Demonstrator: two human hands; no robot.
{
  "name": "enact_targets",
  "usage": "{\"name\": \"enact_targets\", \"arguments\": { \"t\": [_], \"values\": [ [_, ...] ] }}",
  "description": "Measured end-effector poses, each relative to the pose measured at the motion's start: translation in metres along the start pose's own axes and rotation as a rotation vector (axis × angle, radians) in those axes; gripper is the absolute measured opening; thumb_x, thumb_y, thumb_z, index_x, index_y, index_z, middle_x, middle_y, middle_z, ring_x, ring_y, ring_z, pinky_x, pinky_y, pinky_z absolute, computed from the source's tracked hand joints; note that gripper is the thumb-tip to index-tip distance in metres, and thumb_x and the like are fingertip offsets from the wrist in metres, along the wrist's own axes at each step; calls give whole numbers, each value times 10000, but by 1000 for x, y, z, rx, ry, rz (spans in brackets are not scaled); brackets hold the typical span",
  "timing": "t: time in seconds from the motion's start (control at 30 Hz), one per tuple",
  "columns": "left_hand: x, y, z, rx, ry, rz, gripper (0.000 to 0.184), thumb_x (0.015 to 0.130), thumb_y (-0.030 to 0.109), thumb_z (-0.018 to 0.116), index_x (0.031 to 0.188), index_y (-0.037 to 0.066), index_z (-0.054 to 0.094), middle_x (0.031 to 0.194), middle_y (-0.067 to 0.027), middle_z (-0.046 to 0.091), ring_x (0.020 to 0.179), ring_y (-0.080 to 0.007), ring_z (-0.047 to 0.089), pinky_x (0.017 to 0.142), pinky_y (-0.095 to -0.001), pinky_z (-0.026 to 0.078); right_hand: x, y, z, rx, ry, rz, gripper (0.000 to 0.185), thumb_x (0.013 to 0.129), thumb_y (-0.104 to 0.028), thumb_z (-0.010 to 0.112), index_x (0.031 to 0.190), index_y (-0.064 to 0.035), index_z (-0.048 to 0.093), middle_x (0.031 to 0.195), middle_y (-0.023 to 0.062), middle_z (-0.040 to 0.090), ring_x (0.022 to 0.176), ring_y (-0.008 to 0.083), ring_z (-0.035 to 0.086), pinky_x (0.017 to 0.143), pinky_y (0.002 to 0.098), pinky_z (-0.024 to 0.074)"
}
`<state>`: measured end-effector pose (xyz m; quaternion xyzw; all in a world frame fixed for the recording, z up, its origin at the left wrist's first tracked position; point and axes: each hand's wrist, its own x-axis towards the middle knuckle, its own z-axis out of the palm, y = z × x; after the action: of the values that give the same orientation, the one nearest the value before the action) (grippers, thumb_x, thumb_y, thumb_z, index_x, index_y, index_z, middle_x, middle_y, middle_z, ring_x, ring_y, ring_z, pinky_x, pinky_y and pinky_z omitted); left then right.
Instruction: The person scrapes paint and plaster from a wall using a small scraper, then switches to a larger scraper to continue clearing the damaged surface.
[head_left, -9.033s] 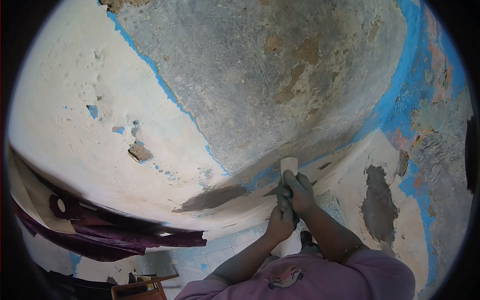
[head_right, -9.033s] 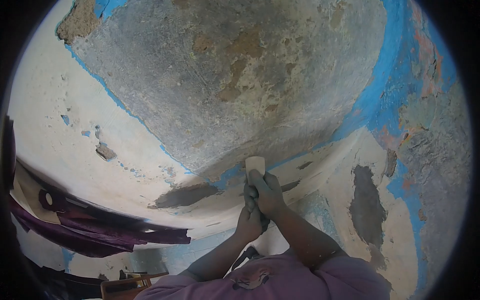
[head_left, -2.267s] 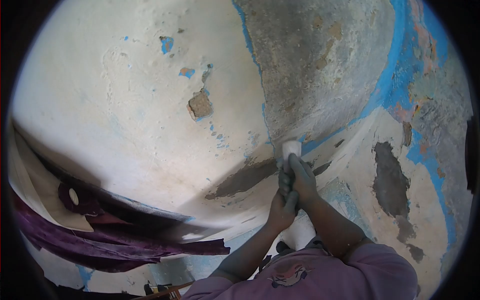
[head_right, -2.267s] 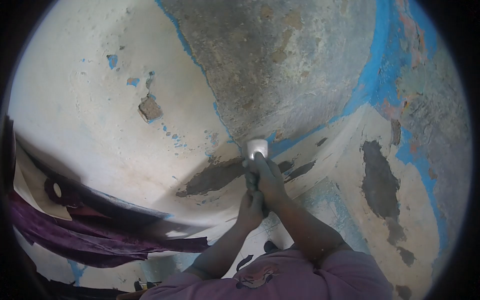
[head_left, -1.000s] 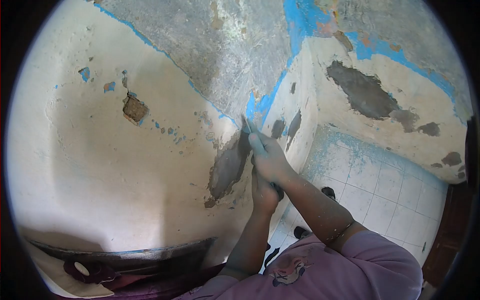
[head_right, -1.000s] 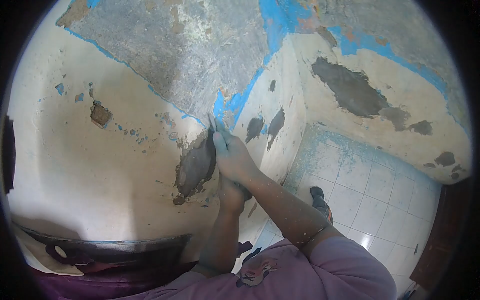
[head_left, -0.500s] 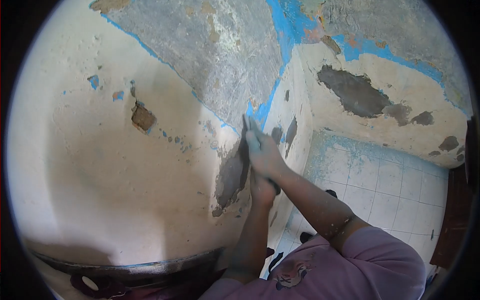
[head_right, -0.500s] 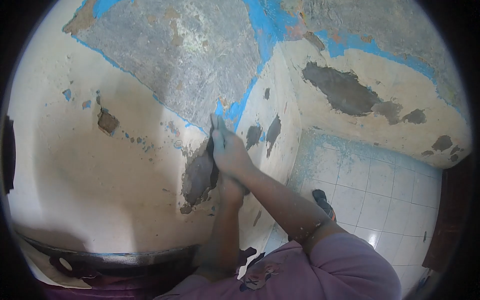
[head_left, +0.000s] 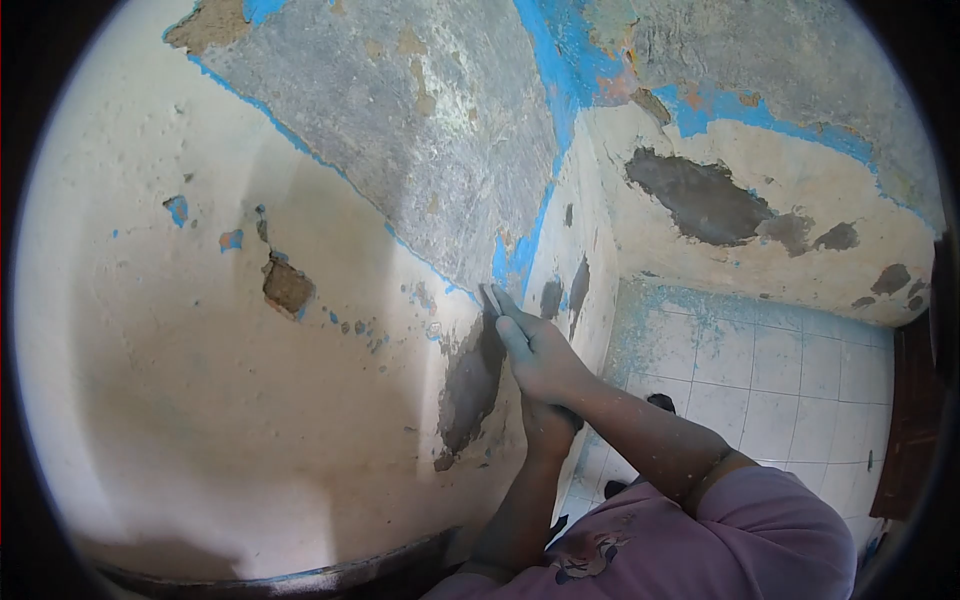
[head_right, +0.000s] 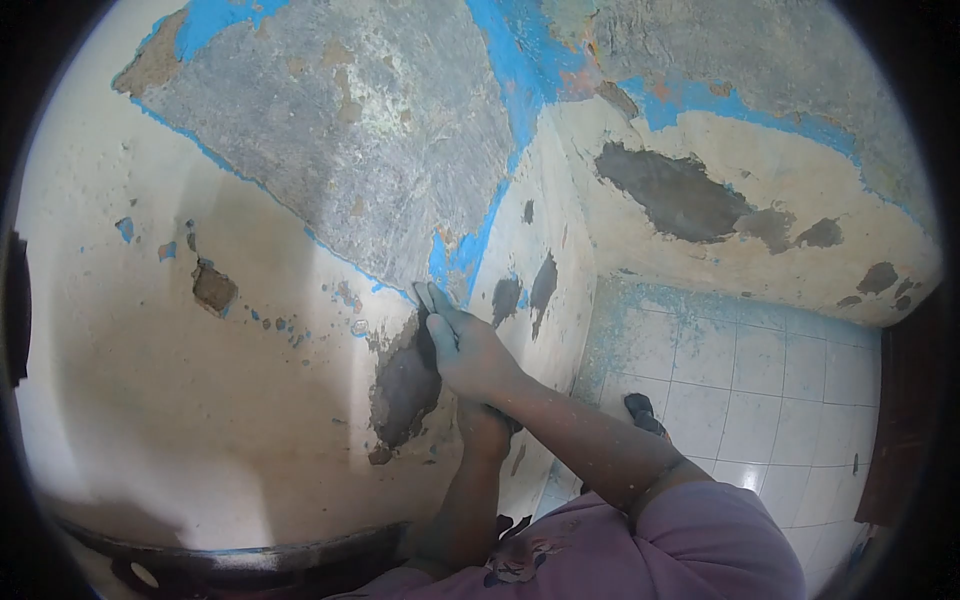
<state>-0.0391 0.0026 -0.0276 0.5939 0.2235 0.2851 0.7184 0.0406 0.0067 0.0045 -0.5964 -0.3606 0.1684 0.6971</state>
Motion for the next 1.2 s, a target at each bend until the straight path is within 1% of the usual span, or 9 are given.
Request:
{"name": "enact_targets", "arguments": {
  "t": [0.1, 0.33, 0.4, 0.6, 0.7, 0.9, 1.0, 1.1, 1.2],
  "values": [
    [9, -20, -21, -8, -43, -216, 446, 951, 400, 276, 1124, 18, 429, 770, -42, 502, 544, -79, 482, 434, -217, 376, 4, -5, -3, -52, 22, 78, 434, 927, -206, 362, 1293, 28, 366, 1261, 254, 442, 1205, 356, 407, 997, 341, 316],
    [-3, -13, -8, -96, 1, -208, 488, 940, 455, 266, 1066, 25, 460, 665, -38, 490, 465, -93, 465, 389, -226, 353, -2, 2, -2, 4, -82, 121, 460, 950, -260, 339, 1289, 50, 362, 1326, 217, 398, 1252, 280, 361, 1019, 326, 270],
    [3, -17, -11, 3, -6, -221, 349, 922, 379, 314, 900, 73, 481, 637, -20, 463, 434, -106, 422, 370, -245, 321, 0, 2, -3, -11, -99, 159, 464, 951, -265, 332, 1291, 49, 359, 1326, 220, 395, 1253, 276, 359, 1020, 326, 269],
    [0, -20, -8, -74, 6, -152, 341, 921, 365, 316, 896, 75, 492, 623, -20, 458, 433, -110, 418, 366, -236, 309, -7, -2, -2, -54, -44, 32, 465, 951, -269, 335, 1300, 37, 353, 1323, 213, 404, 1244, 268, 372, 1017, 323, 274],
    [9, -29, -13, -66, -32, -187, 345, 917, 371, 319, 910, 79, 501, 619, -15, 452, 432, -110, 415, 366, -232, 302, -1, -7, -4, -36, -75, 181, 462, 950, -275, 339, 1311, 14, 350, 1304, 210, 428, 1227, 280, 396, 1009, 325, 288],
    [3, -11, -10, -40, -38, -239, 331, 920, 354, 323, 933, 75, 500, 620, -8, 446, 450, -105, 422, 375, -243, 307, -2, -1, -1, -100, 25, -37, 423, 930, -237, 369, 1263, 22, 409, 1274, 239, 433, 1180, 338, 443, 973, 328, 341],
    [24, -27, -22, -178, -37, -315, 312, 924, 336, 327, 963, 74, 492, 630, -13, 458, 455, -103, 425, 383, -249, 320, 7, -7, -6, -87, -23, 284, 433, 927, -242, 370, 1265, 27, 401, 1258, 253, 440, 1174, 356, 438, 974, 337, 344],
    [-1, -13, -6, -49, 6, -221, 304, 922, 344, 331, 926, 84, 488, 634, -14, 466, 451, -106, 419, 389, -245, 319, 2, 4, -4, -69, 29, 43, 448, 937, -274, 368, 1293, -3, 389, 1316, 210, 412, 1234, 301, 390, 1010, 340, 289],
    [16, -8, -4, -42, 38, -244, 314, 922, 344, 343, 937, 79, 512, 653, -15, 475, 486, -106, 443, 399, -246, 331, 10, 11, 0, -159, 76, -16, 444, 920, -249, 383, 1281, 9, 390, 1245, 266, 441, 1159, 362, 447, 965, 343, 353]
  ]
}}
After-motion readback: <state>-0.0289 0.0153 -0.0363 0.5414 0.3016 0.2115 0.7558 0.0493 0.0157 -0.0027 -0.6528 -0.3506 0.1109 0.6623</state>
